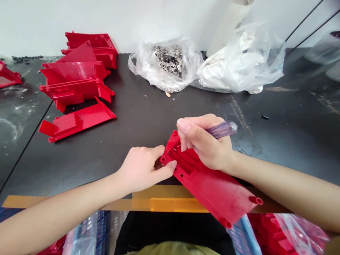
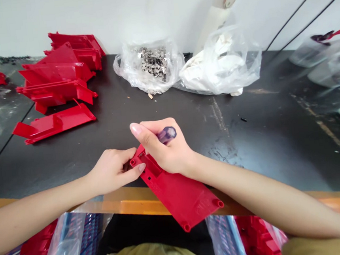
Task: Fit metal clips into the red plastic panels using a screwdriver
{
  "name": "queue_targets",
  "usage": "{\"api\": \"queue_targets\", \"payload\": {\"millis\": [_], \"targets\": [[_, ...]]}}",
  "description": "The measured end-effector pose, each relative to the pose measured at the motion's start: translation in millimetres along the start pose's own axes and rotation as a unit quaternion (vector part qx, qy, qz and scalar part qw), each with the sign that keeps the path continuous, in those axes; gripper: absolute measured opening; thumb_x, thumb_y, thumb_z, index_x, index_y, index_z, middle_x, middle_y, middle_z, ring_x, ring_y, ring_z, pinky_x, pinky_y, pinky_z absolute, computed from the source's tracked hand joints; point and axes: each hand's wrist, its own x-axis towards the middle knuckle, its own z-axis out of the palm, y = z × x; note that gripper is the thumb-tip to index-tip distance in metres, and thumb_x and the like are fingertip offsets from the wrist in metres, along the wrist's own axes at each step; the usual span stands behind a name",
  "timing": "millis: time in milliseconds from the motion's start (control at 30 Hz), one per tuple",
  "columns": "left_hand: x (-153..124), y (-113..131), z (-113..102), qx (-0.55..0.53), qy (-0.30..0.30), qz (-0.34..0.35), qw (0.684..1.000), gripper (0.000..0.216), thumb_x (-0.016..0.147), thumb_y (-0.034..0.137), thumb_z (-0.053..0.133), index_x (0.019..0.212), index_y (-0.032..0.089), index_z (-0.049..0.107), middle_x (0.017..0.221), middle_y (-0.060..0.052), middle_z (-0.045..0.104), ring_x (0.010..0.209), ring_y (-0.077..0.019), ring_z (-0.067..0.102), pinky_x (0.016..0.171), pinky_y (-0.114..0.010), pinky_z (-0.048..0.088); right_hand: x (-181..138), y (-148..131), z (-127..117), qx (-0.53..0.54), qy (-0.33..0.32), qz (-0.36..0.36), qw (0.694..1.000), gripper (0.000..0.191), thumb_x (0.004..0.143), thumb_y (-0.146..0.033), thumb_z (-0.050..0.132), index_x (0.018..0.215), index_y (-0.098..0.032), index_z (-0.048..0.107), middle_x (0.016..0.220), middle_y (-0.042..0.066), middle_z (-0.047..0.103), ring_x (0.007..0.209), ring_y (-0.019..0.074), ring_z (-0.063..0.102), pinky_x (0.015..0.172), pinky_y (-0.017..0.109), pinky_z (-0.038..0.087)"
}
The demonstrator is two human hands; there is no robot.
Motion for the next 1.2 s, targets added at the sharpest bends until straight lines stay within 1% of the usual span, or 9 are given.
{"api": "queue_targets", "payload": {"millis": [133,300,433,500,633,733,900,1033,1200], "targets": [[1,1,-1,0.014,-0.009,-0.011,1.0,0.034,0.087,0.05,0.046,0.069,0.021,0.045,0.051,0.005,0.049,0.045,-0.0116,0.044,0.053,-0.024,0.021,0,2,2,0.012,0.008,0.003,1.0,0.055,0.097,-0.041,0.049,0.048,-0.018,0.041,0.045,-0.004,0.035,0.044,0.0069,0.033,0.045,0.028,0.026],[1,1,-1,0.02,-0.005,-0.009,1.0,0.032,0.087,0.049,0.046,0.071,0.021,0.046,0.054,0.005,0.05,0.047,-0.0114,0.044,0.054,-0.024,0.024,2,6,3,0.039,0.022,0.004,0.999,0.055,0.096,-0.042,0.052,0.047,-0.018,0.043,0.044,-0.004,0.039,0.043,0.0066,0.036,0.045,0.026,0.029],[1,-1,0,0.014,0.005,0.009,1.0,0.036,0.089,0.051,0.046,0.071,0.02,0.049,0.054,0.006,0.049,0.046,-0.0106,0.043,0.053,-0.023,0.025,5,9,4,0.1,0.082,0.003,0.992,0.058,0.091,-0.043,0.06,0.042,-0.018,0.042,0.039,-0.004,0.042,0.04,0.0066,0.038,0.044,0.025,0.03],[0,-3,1,0.01,0.007,0.016,1.0,0.037,0.089,0.052,0.046,0.07,0.02,0.049,0.054,0.006,0.048,0.046,-0.01,0.041,0.053,-0.023,0.025,6,10,5,0.123,0.098,-0.002,0.988,0.058,0.089,-0.043,0.062,0.041,-0.018,0.043,0.038,-0.003,0.044,0.039,0.0063,0.037,0.042,0.025,0.029],[0,-3,1,0.009,0.005,0.017,1.0,0.036,0.089,0.051,0.046,0.069,0.02,0.048,0.052,0.006,0.049,0.045,-0.0101,0.043,0.052,-0.023,0.025,2,10,5,0.104,0.074,0.009,0.992,0.056,0.093,-0.042,0.058,0.043,-0.019,0.044,0.039,-0.003,0.044,0.04,0.0075,0.037,0.041,0.026,0.028],[0,-1,0,0.012,-0.002,0.006,1.0,0.036,0.088,0.051,0.046,0.071,0.02,0.051,0.051,0.006,0.049,0.045,-0.0109,0.045,0.051,-0.023,0.024,-2,7,2,0.07,0.053,-0.008,0.996,0.055,0.094,-0.042,0.055,0.046,-0.019,0.043,0.042,-0.003,0.043,0.04,0.0077,0.035,0.041,0.027,0.027],[0,0,-1,0.01,-0.006,0.002,1.0,0.037,0.088,0.053,0.045,0.072,0.02,0.051,0.05,0.005,0.05,0.045,-0.0117,0.048,0.051,-0.023,0.023,-4,3,1,0.036,0.073,-0.018,0.997,0.054,0.096,-0.04,0.053,0.046,-0.02,0.046,0.043,-0.002,0.047,0.04,0.0096,0.039,0.041,0.029,0.028],[0,-1,-1,0.011,-0.003,0.005,1.0,0.037,0.088,0.053,0.046,0.072,0.02,0.052,0.049,0.005,0.05,0.044,-0.0111,0.047,0.05,-0.023,0.022,-5,5,2,0.045,0.06,-0.017,0.997,0.053,0.096,-0.038,0.053,0.047,-0.019,0.046,0.044,-0.002,0.049,0.039,0.0081,0.036,0.042,0.029,0.027],[1,-1,-2,0.004,0.002,0.011,1.0,0.037,0.089,0.052,0.045,0.073,0.02,0.053,0.051,0.005,0.052,0.044,-0.0106,0.048,0.05,-0.023,0.021,-6,6,2,0.02,0.059,-0.017,0.998,0.054,0.096,-0.039,0.052,0.046,-0.02,0.046,0.043,-0.002,0.047,0.04,0.0087,0.038,0.042,0.03,0.026]]}}
